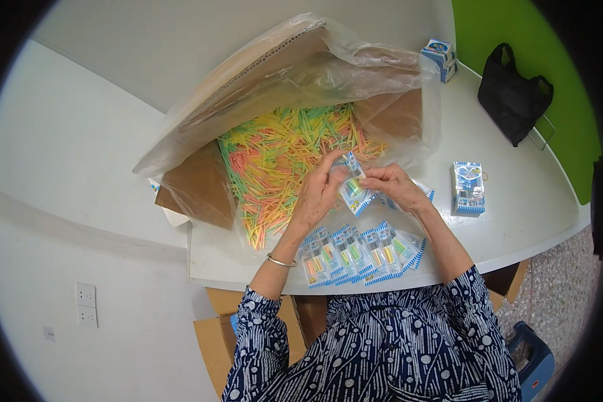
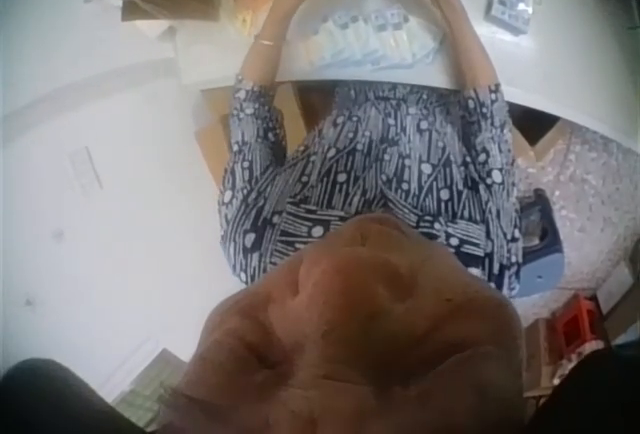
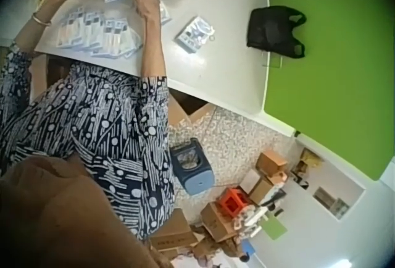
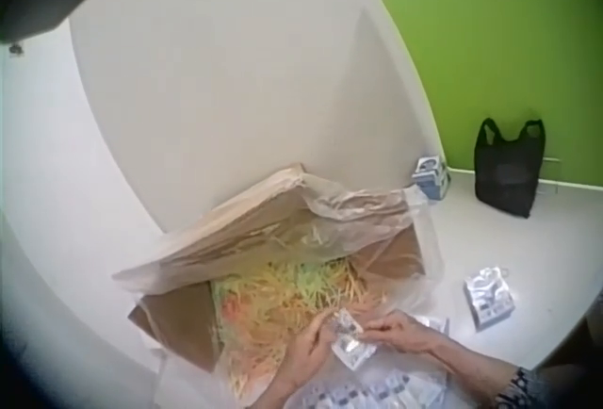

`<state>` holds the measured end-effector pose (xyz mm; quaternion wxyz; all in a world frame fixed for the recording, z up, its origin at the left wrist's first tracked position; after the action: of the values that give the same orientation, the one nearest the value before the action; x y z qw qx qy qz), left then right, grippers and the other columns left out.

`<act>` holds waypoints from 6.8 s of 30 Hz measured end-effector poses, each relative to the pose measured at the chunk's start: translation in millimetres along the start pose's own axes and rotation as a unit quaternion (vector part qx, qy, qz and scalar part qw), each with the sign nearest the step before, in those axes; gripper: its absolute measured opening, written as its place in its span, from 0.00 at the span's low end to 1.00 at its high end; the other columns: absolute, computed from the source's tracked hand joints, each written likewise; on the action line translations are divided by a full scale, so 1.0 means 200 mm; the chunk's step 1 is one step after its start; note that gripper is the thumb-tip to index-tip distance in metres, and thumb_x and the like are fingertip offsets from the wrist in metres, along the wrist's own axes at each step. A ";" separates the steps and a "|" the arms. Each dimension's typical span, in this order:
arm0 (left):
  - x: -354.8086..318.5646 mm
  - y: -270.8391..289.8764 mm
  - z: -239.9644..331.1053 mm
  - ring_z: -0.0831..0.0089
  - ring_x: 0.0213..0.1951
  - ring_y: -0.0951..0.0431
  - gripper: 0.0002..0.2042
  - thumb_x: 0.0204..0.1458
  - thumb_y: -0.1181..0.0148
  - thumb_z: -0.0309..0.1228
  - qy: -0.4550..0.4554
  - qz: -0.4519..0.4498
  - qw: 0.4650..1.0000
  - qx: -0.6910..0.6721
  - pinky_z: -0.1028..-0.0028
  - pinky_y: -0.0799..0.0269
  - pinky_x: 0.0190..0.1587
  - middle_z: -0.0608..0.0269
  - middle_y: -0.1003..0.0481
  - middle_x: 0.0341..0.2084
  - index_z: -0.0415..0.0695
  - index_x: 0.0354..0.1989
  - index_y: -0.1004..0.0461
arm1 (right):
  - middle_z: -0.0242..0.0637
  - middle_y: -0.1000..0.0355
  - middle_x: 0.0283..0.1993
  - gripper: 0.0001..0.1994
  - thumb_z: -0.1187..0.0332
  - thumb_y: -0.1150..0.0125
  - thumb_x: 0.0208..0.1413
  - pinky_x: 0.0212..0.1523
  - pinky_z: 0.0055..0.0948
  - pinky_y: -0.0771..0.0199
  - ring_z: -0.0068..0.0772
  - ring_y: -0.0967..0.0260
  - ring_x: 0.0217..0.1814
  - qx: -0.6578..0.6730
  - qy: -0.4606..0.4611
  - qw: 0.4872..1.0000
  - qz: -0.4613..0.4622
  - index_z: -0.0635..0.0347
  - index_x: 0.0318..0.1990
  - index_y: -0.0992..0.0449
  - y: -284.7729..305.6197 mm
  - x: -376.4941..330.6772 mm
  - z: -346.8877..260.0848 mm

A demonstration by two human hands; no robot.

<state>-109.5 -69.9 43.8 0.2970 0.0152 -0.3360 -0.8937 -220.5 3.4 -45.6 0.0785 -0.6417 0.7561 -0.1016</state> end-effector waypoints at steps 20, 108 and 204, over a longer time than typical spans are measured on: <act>0.00 0.07 -0.25 0.78 0.40 0.26 0.12 0.54 0.45 0.23 0.049 -0.028 0.993 -0.108 0.78 0.30 0.43 0.63 0.25 0.41 0.37 0.47 0.32 | 0.28 0.24 0.32 0.13 0.66 0.35 0.51 0.33 0.15 0.34 0.13 0.33 0.31 -0.015 -0.019 1.000 0.014 0.66 0.40 0.21 0.05 -0.05 -0.09; -0.47 0.04 -0.19 0.58 0.46 0.30 0.15 0.48 0.37 0.31 -0.041 -0.001 0.985 0.166 0.66 0.31 0.41 0.56 0.29 0.41 0.40 0.42 0.30 | 0.40 0.35 0.35 0.05 0.76 0.37 0.42 0.40 0.37 0.39 0.41 0.38 0.41 -0.612 0.175 0.740 0.218 0.62 0.28 0.27 0.33 -0.32 -0.02; 0.11 0.51 -0.60 0.62 0.44 0.25 0.11 0.62 0.56 0.30 0.129 0.198 0.933 -0.272 0.62 0.30 0.47 0.52 0.27 0.38 0.36 0.45 0.33 | 0.23 0.34 0.30 0.09 0.65 0.49 0.62 0.34 0.19 0.40 0.14 0.41 0.32 0.118 0.118 0.966 0.196 0.60 0.36 0.28 -0.09 0.13 0.05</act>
<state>-46.5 -213.3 16.8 0.5016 -0.0180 -0.0346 -0.8642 -204.4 -26.6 -50.3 0.0821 -0.4506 0.8536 -0.2482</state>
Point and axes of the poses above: each hand's wrist, its own x-axis towards the middle knuckle, its own y-axis out of the back of the hand, z = x × y, the point moved 8 cm from there along x, towards the middle knuckle
